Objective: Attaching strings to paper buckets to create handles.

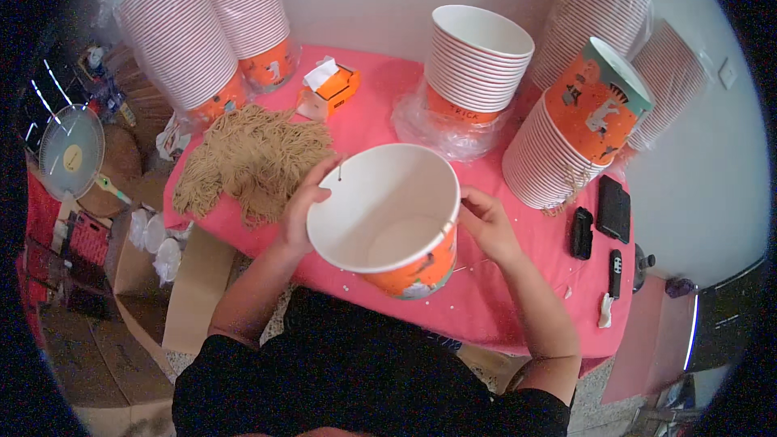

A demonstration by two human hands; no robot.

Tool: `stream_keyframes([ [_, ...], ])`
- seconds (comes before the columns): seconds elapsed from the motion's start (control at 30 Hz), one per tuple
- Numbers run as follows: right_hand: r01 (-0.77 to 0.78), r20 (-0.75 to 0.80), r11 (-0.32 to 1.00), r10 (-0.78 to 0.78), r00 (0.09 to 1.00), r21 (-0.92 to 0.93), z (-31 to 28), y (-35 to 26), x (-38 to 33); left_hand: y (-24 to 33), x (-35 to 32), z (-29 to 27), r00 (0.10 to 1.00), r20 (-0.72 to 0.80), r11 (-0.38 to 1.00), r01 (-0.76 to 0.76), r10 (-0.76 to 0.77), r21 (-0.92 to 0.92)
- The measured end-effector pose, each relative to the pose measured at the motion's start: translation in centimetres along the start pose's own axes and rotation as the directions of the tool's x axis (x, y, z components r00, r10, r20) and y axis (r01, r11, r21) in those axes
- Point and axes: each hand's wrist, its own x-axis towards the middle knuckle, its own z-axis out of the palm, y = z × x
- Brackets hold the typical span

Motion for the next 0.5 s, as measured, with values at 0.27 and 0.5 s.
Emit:
stream_keyframes([
  [0.27, 0.253, 0.277, 0.966, -0.228, 0.933, -0.055, -2.5, -3.2, -2.9, -2.9, 3.9, 0.8, 0.855, 0.450, 0.663, 0.496, -0.258, -0.561],
  [0.5, 0.121, -0.542, 0.993, -0.099, 0.834, 0.005, -3.3, -3.4, -4.3, -4.9, 3.6, 6.0, 0.712, 0.555, 0.714, 0.645, -0.430, -0.273],
])
